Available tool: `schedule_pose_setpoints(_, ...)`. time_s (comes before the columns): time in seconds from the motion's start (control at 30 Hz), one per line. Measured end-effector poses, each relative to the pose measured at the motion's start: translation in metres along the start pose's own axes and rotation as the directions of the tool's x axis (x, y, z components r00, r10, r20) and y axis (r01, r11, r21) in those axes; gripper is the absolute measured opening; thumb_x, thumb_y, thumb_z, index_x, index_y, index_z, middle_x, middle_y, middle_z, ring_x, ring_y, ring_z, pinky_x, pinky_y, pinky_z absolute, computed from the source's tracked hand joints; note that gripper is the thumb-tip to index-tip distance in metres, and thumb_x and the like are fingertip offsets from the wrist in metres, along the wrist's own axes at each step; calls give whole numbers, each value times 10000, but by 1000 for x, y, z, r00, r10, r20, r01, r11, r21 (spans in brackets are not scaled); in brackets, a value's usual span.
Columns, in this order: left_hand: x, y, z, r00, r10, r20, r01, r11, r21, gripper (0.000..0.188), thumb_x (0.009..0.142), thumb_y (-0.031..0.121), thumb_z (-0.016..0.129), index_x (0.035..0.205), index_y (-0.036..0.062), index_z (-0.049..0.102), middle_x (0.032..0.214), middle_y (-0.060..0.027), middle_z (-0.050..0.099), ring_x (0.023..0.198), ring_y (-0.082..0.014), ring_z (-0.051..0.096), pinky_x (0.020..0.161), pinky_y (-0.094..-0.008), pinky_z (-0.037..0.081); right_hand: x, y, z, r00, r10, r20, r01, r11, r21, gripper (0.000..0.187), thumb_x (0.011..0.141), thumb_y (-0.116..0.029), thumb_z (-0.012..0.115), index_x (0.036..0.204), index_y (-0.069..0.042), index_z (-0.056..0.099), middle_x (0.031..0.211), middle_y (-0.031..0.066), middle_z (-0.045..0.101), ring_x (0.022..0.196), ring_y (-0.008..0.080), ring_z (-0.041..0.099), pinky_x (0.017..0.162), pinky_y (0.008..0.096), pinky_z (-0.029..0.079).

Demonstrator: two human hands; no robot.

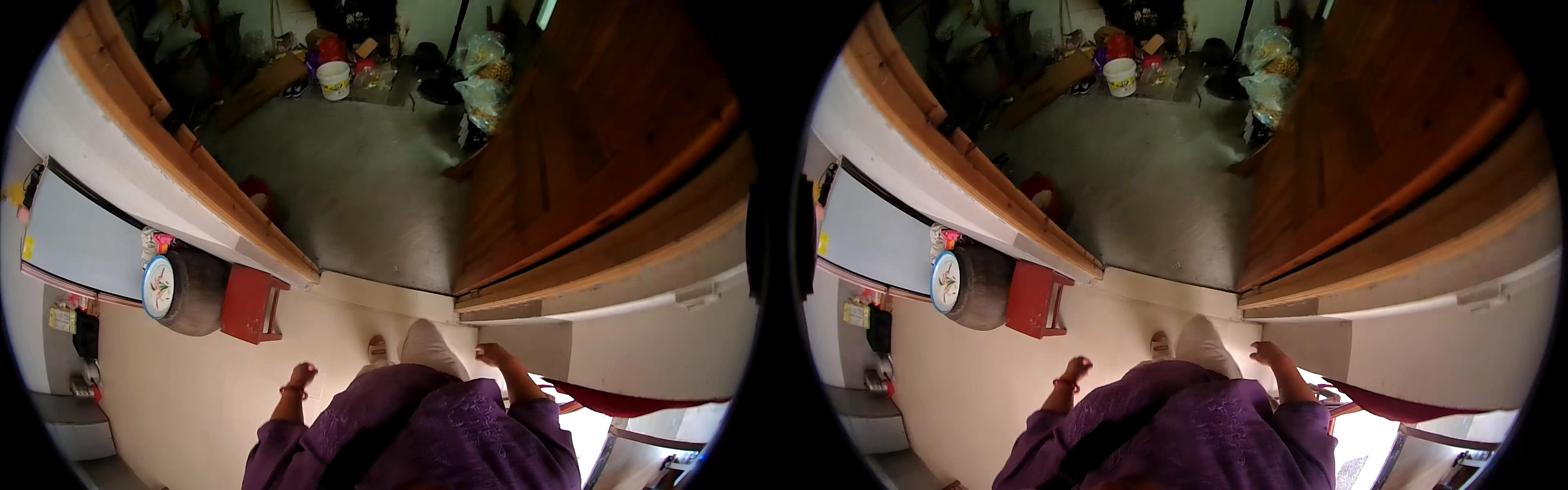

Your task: The person washes a strainer and a plastic bag in the kitchen sink, then dries their hands with a towel. They move a red plastic stool from the kitchen to another room, fill a cup with water from a kettle, and finally transfer a yellow crumbly substance from a large plastic bag into a bucket.

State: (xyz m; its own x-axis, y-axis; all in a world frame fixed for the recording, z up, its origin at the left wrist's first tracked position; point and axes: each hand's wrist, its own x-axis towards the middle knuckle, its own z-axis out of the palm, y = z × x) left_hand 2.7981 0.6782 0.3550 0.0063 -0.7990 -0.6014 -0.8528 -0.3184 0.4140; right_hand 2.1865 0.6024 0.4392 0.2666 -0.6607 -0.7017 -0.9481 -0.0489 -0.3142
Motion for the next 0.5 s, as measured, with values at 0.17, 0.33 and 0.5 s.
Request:
schedule_pose_setpoints(0.17,111,111,-102,999,41,8,-40,991,-131,262,740,256,557,859,29,612,863,-145,616,763,-287,597,690,-371,472,47,9,-12,989,130,68,-135,987,85,374,730,-372,563,978,-93,598,995,125,595,932,300,557,822,365,433)
schedule_pose_setpoints(0.33,223,235,-164,974,173,144,-55,805,-591,251,768,196,548,938,16,589,890,-93,608,704,-185,603,650,-295,491,164,69,-5,983,87,163,-142,919,368,390,680,-308,600,993,-77,579,934,114,606,913,256,565,795,340,445)
schedule_pose_setpoints(0.5,316,232,-185,989,123,83,-48,792,-608,189,781,150,535,860,-17,578,810,-96,597,728,-166,592,610,-283,499,295,91,-95,892,385,-238,-121,709,695,298,691,-233,601,931,-60,568,793,98,595,771,233,568,709,318,467)
